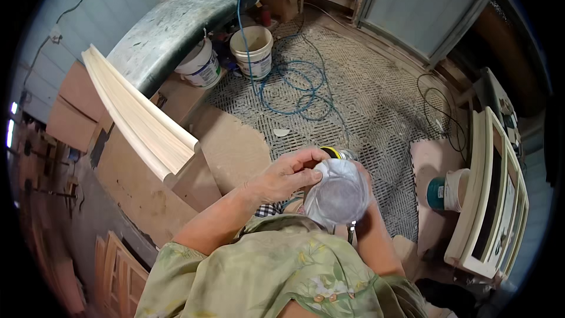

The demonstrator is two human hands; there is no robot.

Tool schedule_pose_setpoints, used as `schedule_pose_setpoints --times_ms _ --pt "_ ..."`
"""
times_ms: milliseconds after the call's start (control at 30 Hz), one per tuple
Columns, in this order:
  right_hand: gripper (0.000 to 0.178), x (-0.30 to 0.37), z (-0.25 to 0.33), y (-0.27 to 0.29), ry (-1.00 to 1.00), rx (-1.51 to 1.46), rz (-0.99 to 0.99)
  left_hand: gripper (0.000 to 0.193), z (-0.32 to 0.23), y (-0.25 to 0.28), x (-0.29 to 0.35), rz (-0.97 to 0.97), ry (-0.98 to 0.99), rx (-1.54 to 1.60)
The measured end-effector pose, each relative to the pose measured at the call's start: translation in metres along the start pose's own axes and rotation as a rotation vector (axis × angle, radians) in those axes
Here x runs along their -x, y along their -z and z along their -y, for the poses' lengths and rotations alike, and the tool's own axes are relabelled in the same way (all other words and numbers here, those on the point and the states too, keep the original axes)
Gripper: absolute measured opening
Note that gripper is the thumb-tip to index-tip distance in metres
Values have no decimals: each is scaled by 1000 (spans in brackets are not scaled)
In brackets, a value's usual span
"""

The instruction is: The person sands the curved and flat surfaces of a wooden frame using a pneumatic orbital sander and then uses a small tool to scrape or clean around the joints of the frame.

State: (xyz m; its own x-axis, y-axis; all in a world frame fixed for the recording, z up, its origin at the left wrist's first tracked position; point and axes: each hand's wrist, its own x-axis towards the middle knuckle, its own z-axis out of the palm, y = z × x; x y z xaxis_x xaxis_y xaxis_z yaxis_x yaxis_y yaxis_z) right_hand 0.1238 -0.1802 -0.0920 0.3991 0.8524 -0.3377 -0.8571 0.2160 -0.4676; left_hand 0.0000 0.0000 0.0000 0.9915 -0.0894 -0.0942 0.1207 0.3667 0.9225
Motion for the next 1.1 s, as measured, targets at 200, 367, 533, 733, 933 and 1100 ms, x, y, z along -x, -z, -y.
schedule_pose_setpoints --times_ms 200,367,533,733,933,1100 --pt "54 -15 21 2 -85 -6 -47 25 15 8 -26 -372 -154 -535" --pt "63 -55 28 -14 -141 -12 119 30 -3 34 -44 -467 -341 -842" --pt "72 -117 47 -16 -53 221 117 81 -29 79 -61 -748 -511 -1267" --pt "87 -196 61 -47 -108 447 220 95 -50 120 -73 -776 -614 -1115" --pt "78 -259 62 -131 -225 211 373 38 -58 157 -47 -903 -875 -725" --pt "80 -306 58 -180 -321 407 571 31 -73 169 -9 -989 -884 -936"
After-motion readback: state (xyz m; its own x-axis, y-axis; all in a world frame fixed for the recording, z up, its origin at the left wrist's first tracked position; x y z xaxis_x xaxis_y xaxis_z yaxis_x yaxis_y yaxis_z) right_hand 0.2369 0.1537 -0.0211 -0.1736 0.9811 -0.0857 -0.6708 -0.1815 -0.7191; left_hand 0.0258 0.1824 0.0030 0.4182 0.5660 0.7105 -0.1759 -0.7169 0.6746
